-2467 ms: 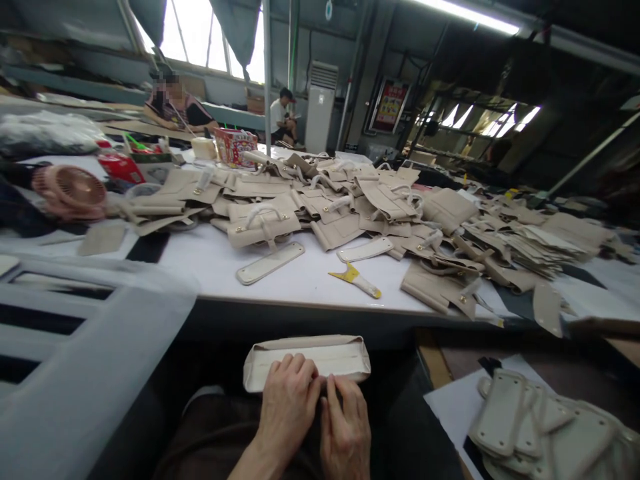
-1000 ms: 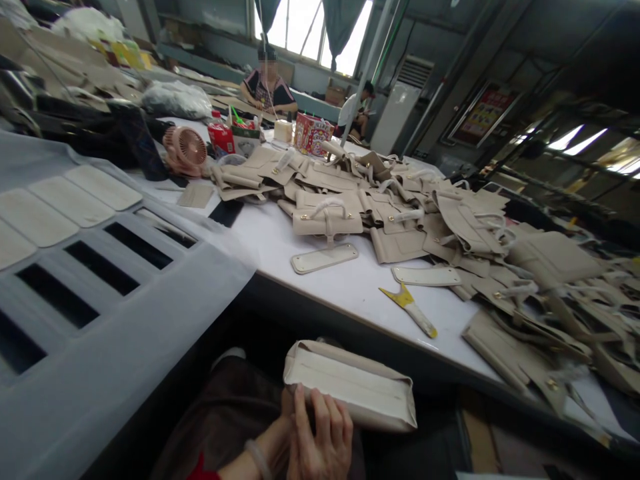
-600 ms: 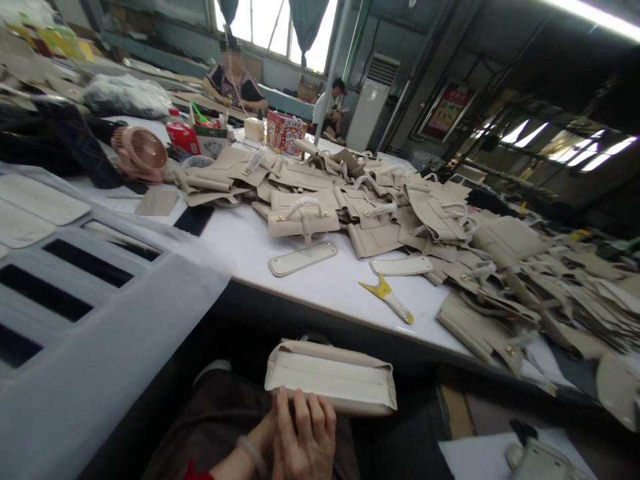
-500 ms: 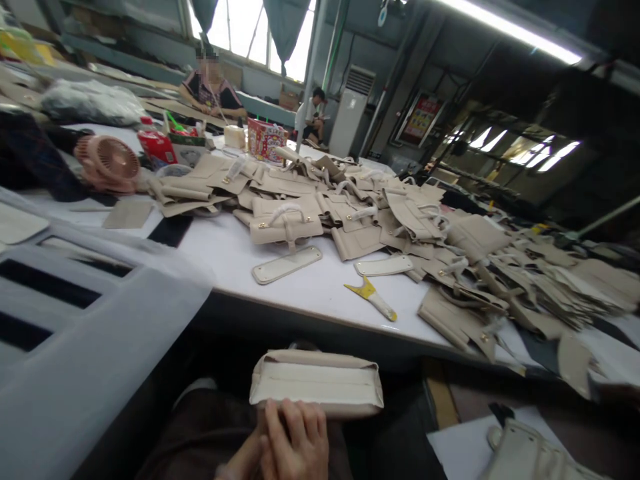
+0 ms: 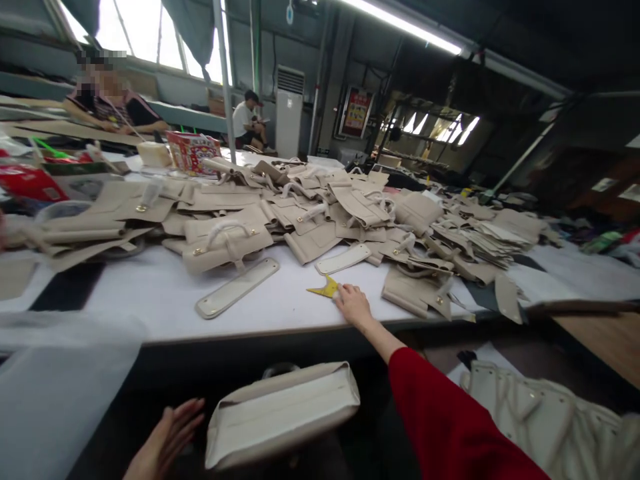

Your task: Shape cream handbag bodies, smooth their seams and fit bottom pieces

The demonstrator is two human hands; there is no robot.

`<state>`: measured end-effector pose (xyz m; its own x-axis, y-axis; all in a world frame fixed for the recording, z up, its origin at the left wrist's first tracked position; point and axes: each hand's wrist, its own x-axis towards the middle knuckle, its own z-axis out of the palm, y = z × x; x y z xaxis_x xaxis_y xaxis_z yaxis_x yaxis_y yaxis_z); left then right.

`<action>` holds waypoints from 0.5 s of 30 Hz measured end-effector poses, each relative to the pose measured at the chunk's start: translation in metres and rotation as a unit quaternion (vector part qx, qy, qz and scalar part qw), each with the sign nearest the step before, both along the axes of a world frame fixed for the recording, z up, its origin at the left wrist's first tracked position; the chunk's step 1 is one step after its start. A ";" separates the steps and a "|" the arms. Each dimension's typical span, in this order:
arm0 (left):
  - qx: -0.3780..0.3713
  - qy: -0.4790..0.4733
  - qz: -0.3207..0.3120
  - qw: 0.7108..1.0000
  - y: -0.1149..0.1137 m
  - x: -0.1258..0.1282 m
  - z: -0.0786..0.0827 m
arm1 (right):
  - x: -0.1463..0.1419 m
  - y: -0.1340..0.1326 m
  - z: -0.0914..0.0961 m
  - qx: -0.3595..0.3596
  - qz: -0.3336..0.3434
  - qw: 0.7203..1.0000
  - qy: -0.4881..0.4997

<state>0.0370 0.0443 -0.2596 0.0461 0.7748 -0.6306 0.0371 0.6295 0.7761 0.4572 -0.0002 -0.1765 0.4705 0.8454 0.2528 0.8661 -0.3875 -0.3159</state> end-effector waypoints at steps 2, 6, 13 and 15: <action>0.040 0.004 -0.050 0.998 0.027 0.008 0.014 | 0.004 0.004 -0.009 -0.013 -0.002 1.000 0.017; 0.098 0.004 -0.183 0.978 0.064 0.053 0.050 | 0.004 -0.023 -0.007 0.006 -0.023 0.995 0.092; 0.098 -0.186 -0.510 0.834 0.039 0.178 0.099 | -0.052 -0.136 -0.031 0.109 -0.210 0.900 0.367; 0.062 -0.196 -0.592 0.779 0.018 0.216 0.103 | -0.087 -0.154 -0.050 0.118 -0.259 0.831 0.478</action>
